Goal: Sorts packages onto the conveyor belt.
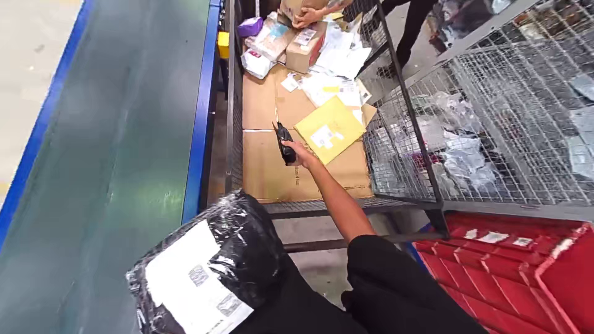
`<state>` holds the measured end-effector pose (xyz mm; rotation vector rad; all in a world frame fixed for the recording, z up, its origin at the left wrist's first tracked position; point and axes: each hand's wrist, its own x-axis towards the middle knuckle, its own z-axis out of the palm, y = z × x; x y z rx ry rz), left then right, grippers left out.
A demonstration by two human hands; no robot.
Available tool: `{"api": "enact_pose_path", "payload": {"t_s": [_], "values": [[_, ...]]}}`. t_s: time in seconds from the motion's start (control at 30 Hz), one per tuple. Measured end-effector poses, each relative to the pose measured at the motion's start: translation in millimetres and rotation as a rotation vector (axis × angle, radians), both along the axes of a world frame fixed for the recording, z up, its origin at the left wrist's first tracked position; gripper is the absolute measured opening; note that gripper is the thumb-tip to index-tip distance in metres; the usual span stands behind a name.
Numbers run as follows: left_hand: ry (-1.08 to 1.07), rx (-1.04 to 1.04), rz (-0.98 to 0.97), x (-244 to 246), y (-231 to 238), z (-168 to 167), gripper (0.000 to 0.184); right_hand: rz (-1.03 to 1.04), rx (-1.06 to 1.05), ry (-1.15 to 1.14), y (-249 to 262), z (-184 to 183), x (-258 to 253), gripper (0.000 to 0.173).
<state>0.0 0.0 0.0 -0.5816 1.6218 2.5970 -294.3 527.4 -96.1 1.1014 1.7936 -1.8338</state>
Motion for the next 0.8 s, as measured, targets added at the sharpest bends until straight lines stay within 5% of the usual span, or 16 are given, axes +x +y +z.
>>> {"api": "enact_pose_path", "payload": {"t_s": [0.13, 0.2, 0.3, 0.37, 0.43, 0.53, 0.6, 0.67, 0.73, 0.8], "values": [[0.029, 0.021, -0.178, -23.6, 4.1, -44.7, 0.039, -0.118, -0.119, -0.124, 51.5, -22.6, -36.4, 0.073], [0.115, 0.079, -0.267, -31.2, -2.0, -69.1, 0.050, -0.300, -0.086, 0.173, 77.5, -3.4, -80.3, 0.067], [-0.056, -0.006, -0.216, -76.4, 46.2, -24.9, 0.041, -0.463, -0.147, 0.814, 118.0, 45.2, -164.1, 0.087], [-0.079, -0.037, -0.201, -97.6, 60.0, -17.0, 0.042, -0.250, -0.027, 0.862, 113.6, 80.8, -176.6, 0.090], [-0.116, -0.051, -0.180, -126.2, 73.6, -18.4, 0.051, 0.203, 0.122, 0.689, 81.1, 112.7, -140.9, 0.080], [-0.209, -0.097, -0.219, -174.5, 98.4, -15.2, 0.079, 0.681, -0.087, 0.406, 15.1, 112.0, -57.5, 0.076], [-0.247, -0.205, -0.337, -211.3, 109.0, -11.6, 0.099, 0.499, -0.344, 0.329, -14.7, 78.3, 0.7, 0.075], [-0.247, -0.335, -0.529, -252.2, 115.5, -13.1, 0.094, 0.137, -0.515, 0.273, -30.8, 26.9, 53.8, 0.073], [-0.250, -0.429, -0.785, -297.6, 130.9, -10.8, 0.089, -0.169, -0.540, 0.181, -46.4, -9.5, 97.5, 0.080], [-0.204, -0.464, -1.061, -354.7, 155.9, -2.7, 0.097, -0.418, -0.526, 0.164, -60.6, -27.7, 118.9, 0.069]]}}
